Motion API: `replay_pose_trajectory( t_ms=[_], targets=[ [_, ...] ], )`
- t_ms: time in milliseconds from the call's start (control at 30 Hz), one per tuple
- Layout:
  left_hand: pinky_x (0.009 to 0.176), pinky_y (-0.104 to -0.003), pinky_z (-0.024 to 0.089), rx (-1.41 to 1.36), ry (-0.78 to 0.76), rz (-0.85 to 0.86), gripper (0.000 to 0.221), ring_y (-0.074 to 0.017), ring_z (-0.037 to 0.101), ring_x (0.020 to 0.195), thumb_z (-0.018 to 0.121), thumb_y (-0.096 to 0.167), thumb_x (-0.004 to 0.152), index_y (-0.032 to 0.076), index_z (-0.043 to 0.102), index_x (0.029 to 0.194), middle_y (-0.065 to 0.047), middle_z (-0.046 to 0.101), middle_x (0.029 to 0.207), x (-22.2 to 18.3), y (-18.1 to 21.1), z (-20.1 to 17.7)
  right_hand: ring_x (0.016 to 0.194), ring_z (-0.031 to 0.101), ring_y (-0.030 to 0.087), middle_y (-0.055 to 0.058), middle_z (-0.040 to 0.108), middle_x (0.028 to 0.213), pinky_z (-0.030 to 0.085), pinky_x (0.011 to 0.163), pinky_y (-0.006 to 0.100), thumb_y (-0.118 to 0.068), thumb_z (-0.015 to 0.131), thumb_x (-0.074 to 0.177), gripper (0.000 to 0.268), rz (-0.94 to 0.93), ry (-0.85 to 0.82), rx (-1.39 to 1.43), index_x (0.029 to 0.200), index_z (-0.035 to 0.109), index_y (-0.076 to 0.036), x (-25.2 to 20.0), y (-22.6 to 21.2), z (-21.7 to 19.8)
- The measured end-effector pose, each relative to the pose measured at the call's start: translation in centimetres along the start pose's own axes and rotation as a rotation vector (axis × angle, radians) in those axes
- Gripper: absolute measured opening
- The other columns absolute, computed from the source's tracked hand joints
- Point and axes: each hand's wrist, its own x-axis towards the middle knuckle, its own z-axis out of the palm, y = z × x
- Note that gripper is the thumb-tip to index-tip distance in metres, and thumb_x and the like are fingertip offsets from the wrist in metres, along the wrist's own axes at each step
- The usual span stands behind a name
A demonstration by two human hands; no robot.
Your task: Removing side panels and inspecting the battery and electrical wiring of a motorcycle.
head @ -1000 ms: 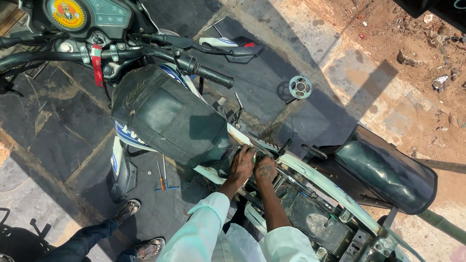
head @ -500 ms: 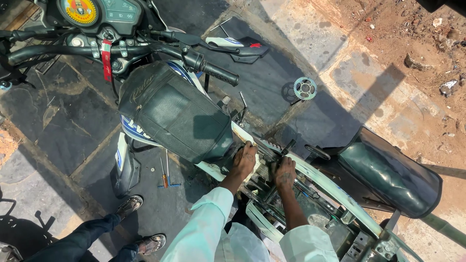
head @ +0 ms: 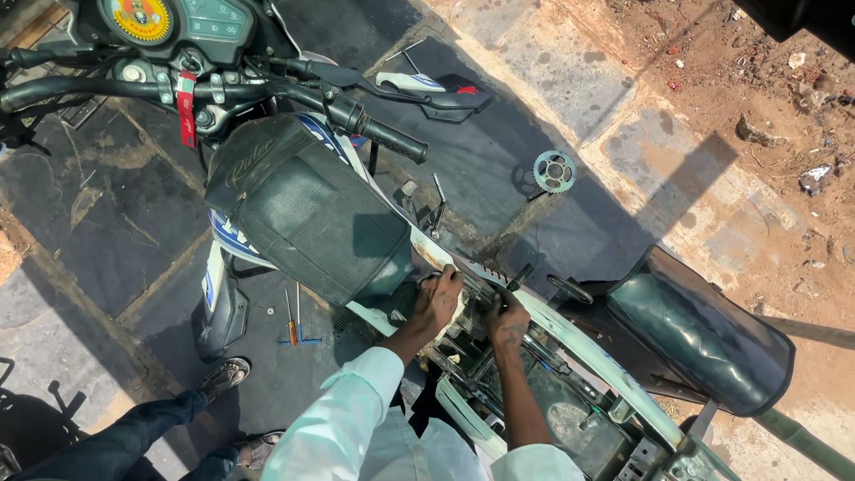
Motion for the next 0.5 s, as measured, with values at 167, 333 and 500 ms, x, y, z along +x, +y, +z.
replay_pose_trajectory(
  t_ms=[167,333,500],
  targets=[
    [0.073,-0.043,0.058,-0.013,0.136,-0.135,0.023,-0.0318,0.071,0.083,0.067,0.002,0.084,0.001,0.062,0.105,-0.020,0.057,0.118,1.7,1.4,-0.3,0.099,0.067,0.039,0.024,0.071,0.110,0.056,0.085,0.043,-0.013,0.076,0.073,0.040,-0.618,-0.170,-0.027,0.112,0.074,-0.003,6.1,6.1,4.0],
    [0.076,-0.039,0.056,-0.170,0.137,-0.256,0.030,-0.0281,0.071,0.086,0.060,0.011,0.101,0.000,0.056,0.129,-0.016,0.064,0.109,3.8,-3.0,12.6,0.093,0.068,0.036,0.022,0.071,0.109,0.055,0.089,0.042,-0.030,0.083,0.083,0.042,-0.607,-0.573,-0.465,0.112,0.071,-0.002,9.2,3.5,3.7],
    [0.072,-0.039,0.055,0.033,-0.063,-0.253,0.021,-0.0283,0.071,0.088,0.064,0.011,0.092,0.007,0.062,0.112,-0.019,0.060,0.125,1.0,1.0,3.2,0.088,0.072,0.029,0.017,0.077,0.097,0.058,0.083,0.039,-0.008,0.074,0.080,0.022,-0.609,-0.821,-0.267,0.101,0.080,-0.007,11.6,-0.5,1.2]
  ],
)
